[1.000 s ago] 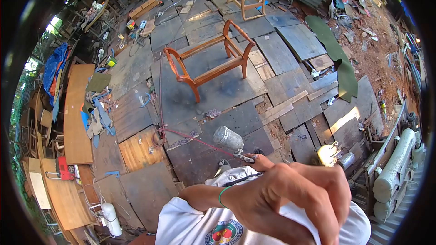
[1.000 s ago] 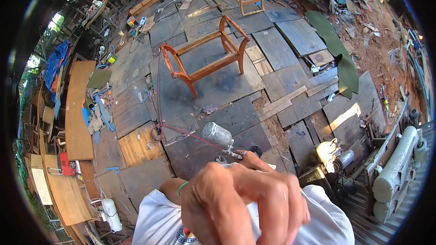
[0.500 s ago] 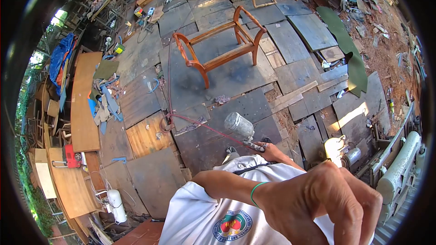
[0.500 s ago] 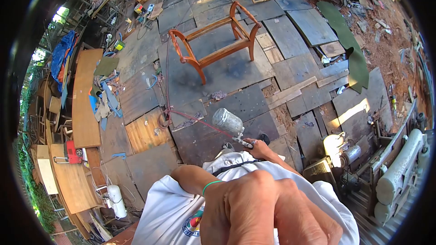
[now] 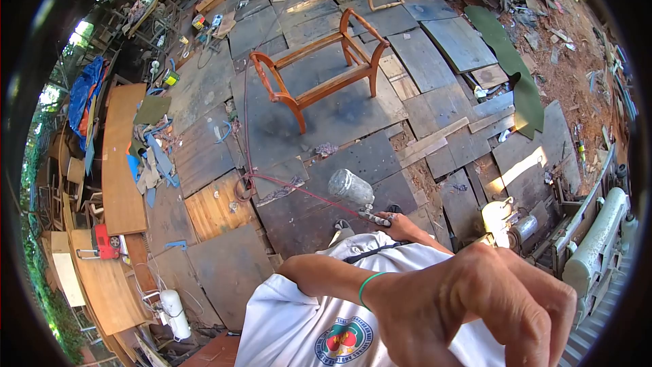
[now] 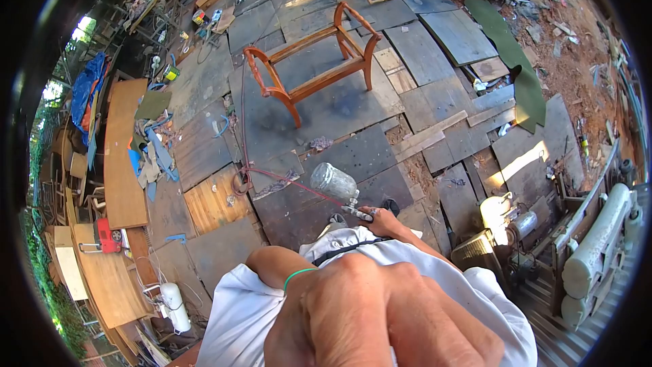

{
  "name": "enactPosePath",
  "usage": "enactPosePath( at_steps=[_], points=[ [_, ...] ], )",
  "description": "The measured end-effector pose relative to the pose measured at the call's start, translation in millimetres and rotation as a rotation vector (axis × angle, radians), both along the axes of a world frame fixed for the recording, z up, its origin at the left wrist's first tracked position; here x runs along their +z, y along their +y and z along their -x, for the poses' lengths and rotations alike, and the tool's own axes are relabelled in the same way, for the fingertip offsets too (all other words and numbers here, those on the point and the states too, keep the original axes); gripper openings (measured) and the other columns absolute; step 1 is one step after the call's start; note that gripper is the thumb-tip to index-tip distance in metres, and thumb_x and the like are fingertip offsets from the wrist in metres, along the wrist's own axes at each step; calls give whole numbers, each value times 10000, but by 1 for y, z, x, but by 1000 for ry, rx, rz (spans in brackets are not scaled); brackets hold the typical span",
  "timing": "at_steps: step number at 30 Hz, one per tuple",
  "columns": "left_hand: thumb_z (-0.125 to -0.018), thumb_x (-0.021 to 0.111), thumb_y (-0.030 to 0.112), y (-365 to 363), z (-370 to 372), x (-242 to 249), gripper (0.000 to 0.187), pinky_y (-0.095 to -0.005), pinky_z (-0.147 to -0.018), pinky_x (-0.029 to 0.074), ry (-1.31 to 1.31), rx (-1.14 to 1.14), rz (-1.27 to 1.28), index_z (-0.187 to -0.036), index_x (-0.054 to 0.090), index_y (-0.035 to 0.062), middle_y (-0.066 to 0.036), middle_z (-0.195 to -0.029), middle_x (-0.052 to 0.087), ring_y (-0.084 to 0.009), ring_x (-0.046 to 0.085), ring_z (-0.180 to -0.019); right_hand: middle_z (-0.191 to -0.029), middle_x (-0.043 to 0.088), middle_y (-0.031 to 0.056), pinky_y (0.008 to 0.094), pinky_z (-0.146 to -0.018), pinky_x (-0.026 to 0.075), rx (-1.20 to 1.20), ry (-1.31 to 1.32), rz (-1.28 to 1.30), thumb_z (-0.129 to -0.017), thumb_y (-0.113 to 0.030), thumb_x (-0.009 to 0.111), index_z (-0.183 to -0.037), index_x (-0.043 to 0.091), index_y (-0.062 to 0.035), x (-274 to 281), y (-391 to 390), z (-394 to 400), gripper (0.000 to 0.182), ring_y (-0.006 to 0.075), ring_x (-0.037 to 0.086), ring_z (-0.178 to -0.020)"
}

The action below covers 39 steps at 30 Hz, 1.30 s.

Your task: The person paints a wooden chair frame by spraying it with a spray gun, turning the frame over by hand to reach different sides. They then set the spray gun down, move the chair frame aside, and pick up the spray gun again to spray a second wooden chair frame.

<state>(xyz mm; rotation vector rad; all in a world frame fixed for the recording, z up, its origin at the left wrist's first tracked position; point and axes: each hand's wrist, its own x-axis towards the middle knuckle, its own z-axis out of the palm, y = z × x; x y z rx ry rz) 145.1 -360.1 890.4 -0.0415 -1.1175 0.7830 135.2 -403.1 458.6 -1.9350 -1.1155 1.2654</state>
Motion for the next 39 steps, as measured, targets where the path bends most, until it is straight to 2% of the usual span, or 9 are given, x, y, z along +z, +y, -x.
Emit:
enactPosePath(
  at_steps=[3,8,14,20,24,27,28,36,39],
  points=[
    [-980,643,404,26,4,-16,590,-378,-873,564,133,-98,-295,-1166,626,-156,-220,-1032,722,-284,677,-932,-1238,699,175,449,-938,544,-5,-53,0,-901,-360,718,-1364,616,-126,-1,-3,-1,529,382,671,-1121],
    [-840,679,-59,67,38,-65,144,-392,-929,553,917,-96,-826,-958,729,7,-127,-964,702,-243,679,-946,-1225,705,171,450,-934,545,-9,-27,-43,-908,-374,711,-1366,619,-148,-28,-6,-3,519,377,677,-1109],
    [-931,612,-12,119,80,-151,173,-284,-857,553,1486,293,-1008,-1069,717,-15,-90,-1059,667,-145,660,-988,-1211,711,167,452,-929,546,8,18,-119,-916,-391,703,-1369,623,-175,-73,-10,0,508,371,684,-1095],
    [-1057,558,159,176,186,-297,244,-294,-803,532,2320,900,-843,-1090,716,-23,-83,-929,741,-141,685,-875,-1223,695,184,466,-927,536,-16,-1,32,-943,-392,668,-1372,603,-122,20,-3,-17,511,386,673,-1093],
    [-1028,601,210,155,318,-410,272,-300,-725,516,2744,820,-721,-1010,716,-36,-49,-822,698,-138,645,-761,-1284,666,190,440,-962,526,-88,31,-84,-943,-330,686,-1405,581,-138,25,3,-20,512,393,653,-1150],
    [-1020,623,266,93,394,-446,290,-278,-672,470,3010,275,-400,-1004,724,-5,-33,-806,661,-97,584,-729,-1269,676,192,429,-1004,501,-112,64,-161,-943,-320,696,-1396,582,-96,22,13,-23,518,375,642,-1189],
    [-1021,626,287,66,458,-517,285,-264,-662,461,2943,318,-326,-1035,731,22,-39,-870,684,-94,599,-758,-1201,700,179,435,-965,515,-101,30,-207,-956,-307,687,-1402,548,-105,18,16,-25,510,382,666,-1132],
    [-1019,628,303,34,494,-542,280,-256,-630,459,2990,94,-264,-1063,726,44,-28,-859,686,-96,607,-734,-754,635,105,392,-574,536,-322,140,-113,-985,-258,627,-1264,504,-96,77,101,-45,346,207,671,-592],
    [-1018,629,309,72,497,-547,279,-252,-618,459,2894,170,-235,-1074,723,52,-24,-854,687,-97,610,-725,-738,609,85,374,-677,520,-476,-16,-162,-987,-253,625,-1190,561,-70,73,136,-41,281,199,659,-740]
  ],
)
